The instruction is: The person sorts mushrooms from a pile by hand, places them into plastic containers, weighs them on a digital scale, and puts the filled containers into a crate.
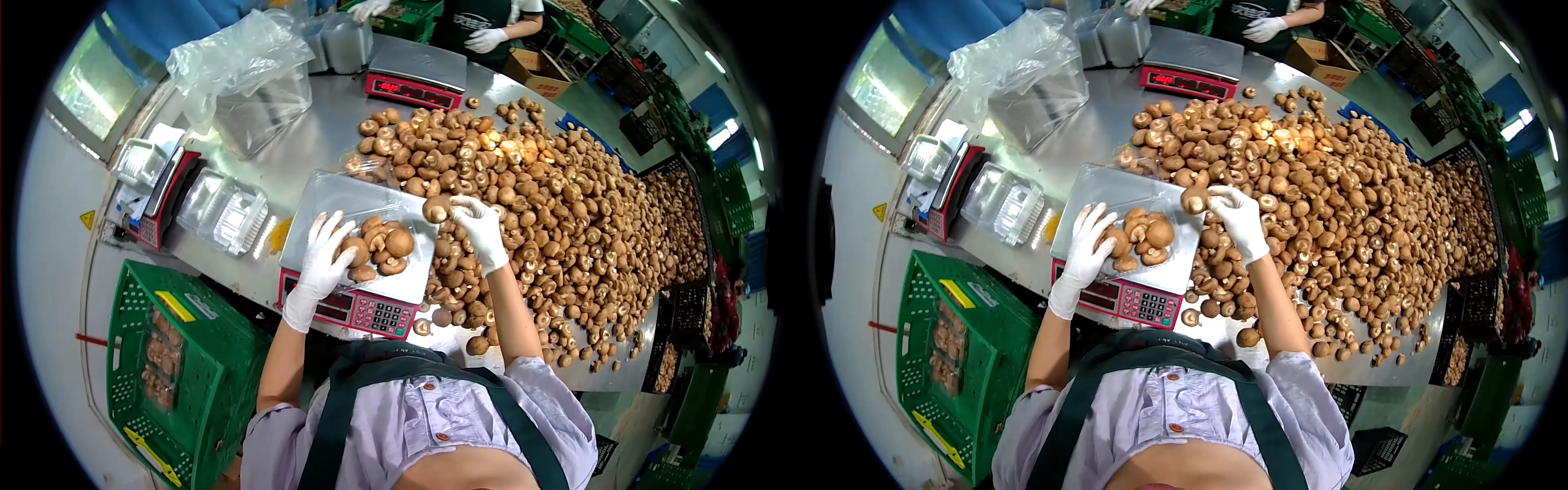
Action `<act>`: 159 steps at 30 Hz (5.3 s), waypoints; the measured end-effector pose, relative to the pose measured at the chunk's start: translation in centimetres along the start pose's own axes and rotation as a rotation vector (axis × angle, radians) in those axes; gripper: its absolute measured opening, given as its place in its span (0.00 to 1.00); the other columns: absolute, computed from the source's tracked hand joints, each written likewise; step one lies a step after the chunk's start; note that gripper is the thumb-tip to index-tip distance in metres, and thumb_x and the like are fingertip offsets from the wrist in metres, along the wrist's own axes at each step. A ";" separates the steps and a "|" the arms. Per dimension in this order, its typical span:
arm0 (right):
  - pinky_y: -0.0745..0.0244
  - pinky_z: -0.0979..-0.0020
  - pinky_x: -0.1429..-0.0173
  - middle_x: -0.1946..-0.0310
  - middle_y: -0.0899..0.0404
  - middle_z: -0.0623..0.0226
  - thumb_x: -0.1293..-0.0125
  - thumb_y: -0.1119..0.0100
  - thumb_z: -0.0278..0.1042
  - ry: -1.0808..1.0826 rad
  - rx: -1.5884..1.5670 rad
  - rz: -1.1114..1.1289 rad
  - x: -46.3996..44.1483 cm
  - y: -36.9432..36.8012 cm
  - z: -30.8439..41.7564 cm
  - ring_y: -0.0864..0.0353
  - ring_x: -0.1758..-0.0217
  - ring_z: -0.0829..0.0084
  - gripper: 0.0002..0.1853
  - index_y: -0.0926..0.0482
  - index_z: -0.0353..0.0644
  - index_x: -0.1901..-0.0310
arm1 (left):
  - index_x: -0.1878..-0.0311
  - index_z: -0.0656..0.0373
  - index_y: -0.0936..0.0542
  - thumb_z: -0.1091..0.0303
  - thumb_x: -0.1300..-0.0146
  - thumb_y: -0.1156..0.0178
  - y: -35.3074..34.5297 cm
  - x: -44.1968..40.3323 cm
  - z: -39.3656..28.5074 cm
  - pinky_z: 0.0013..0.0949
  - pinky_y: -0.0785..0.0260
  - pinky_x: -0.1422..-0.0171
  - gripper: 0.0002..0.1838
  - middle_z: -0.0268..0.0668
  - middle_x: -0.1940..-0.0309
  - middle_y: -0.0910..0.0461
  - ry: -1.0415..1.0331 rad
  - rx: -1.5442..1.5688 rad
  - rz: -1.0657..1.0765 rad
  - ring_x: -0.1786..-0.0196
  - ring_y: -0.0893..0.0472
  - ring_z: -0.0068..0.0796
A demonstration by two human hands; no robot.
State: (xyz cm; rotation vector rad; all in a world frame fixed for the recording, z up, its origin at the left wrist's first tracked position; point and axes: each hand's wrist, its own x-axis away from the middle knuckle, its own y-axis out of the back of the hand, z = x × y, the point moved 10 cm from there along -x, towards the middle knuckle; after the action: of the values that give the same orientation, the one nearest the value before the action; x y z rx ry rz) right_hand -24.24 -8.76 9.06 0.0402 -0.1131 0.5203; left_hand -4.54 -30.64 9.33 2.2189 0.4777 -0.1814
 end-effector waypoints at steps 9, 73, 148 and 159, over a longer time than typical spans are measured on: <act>0.23 0.67 0.57 0.61 0.18 0.61 0.48 0.34 0.25 1.115 0.751 0.027 11.4 -12.1 8.6 0.18 0.60 0.62 0.15 0.20 0.44 0.57 | 0.40 0.57 0.26 0.63 0.40 0.44 1.7 -0.3 -0.4 0.45 0.48 0.27 0.24 0.46 0.37 0.31 -0.045 0.179 -0.026 0.31 0.39 0.51; 0.23 0.68 0.55 0.60 0.19 0.55 0.58 0.33 0.15 1.042 0.530 0.369 15.8 -14.2 5.9 0.18 0.58 0.58 0.18 0.20 0.37 0.61 | 0.31 0.64 0.43 0.66 0.35 0.41 8.3 16.8 -1.6 0.39 0.38 0.31 0.33 0.46 0.34 0.37 0.219 0.689 -0.480 0.35 0.31 0.38; 0.23 0.64 0.60 0.69 0.20 0.59 0.37 0.41 0.35 0.167 0.589 -0.083 22.3 -5.6 -3.0 0.18 0.67 0.59 0.06 0.21 0.43 0.65 | 0.63 0.61 0.16 0.56 0.41 0.42 12.6 0.9 28.7 0.43 0.27 0.58 0.17 0.50 0.68 0.17 0.393 -0.334 0.258 0.63 0.17 0.45; 0.25 0.59 0.59 0.70 0.21 0.56 0.36 0.48 0.42 0.093 0.672 -0.211 24.2 1.8 -5.4 0.19 0.65 0.56 0.12 0.21 0.44 0.61 | 0.67 0.65 0.20 0.76 0.47 0.37 12.5 1.0 27.1 0.25 0.32 0.74 0.04 0.31 0.81 0.22 0.496 -0.318 0.245 0.79 0.25 0.17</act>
State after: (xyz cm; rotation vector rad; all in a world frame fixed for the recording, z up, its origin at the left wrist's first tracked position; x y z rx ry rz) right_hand -3.78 5.13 6.57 0.6767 0.1601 0.3291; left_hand 2.22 -58.39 0.62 1.9727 0.4546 0.5494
